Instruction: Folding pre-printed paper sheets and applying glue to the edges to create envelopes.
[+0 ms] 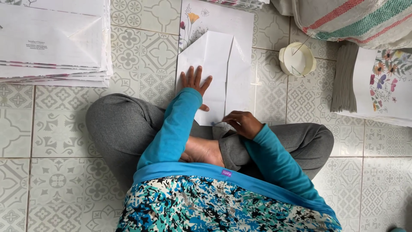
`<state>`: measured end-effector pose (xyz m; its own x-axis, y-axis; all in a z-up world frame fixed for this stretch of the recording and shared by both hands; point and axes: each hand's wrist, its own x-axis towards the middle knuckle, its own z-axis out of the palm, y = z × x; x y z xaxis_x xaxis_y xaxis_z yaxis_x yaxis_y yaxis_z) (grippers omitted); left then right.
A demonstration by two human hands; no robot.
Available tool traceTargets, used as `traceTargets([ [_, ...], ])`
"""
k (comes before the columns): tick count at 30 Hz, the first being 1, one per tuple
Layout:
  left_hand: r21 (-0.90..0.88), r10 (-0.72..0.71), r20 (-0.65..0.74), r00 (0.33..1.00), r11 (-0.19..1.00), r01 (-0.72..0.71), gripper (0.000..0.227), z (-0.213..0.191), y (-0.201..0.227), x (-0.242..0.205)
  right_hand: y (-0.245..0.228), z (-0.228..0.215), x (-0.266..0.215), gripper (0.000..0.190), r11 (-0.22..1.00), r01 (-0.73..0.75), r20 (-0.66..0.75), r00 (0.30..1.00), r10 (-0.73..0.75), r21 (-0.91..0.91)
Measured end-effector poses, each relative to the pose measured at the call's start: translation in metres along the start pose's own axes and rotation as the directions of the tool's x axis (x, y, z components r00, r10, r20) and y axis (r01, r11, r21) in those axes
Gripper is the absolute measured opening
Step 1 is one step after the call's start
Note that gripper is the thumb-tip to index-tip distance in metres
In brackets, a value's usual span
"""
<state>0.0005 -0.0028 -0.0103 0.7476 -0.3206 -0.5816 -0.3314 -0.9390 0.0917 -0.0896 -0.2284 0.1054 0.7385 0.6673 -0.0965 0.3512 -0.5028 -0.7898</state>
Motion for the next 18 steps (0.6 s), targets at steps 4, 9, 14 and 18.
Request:
traceTargets([
  [4,0.007,-0.003,-0.008,1.0,1.0,0.003,0.139,0.003,-0.001,0.003,0.006,-0.014,-0.015,0.017,0.999,-0.028,0.001,1.0,0.028,-0.026],
  [9,-0.126,0.024,0.032,0.999,0.992,-0.02,0.102,-0.007,-0.016,0.007,-0.029,-0.021,0.008,0.02,0.979,-0.023,-0.177,0.982,0.06,0.203],
  [14,-0.06,0.079,0.11,0.991,0.996,-0.072,0.105,-0.014,-0.045,0.017,-0.034,0.011,0.044,0.024,0.971,0.066,-0.26,0.966,-0.004,0.23],
  [18,0.104,0.129,0.115,0.985,0.985,-0.141,0.115,0.004,-0.056,0.045,-0.035,0.029,0.063,0.027,0.981,0.088,-0.272,0.962,-0.038,0.171],
])
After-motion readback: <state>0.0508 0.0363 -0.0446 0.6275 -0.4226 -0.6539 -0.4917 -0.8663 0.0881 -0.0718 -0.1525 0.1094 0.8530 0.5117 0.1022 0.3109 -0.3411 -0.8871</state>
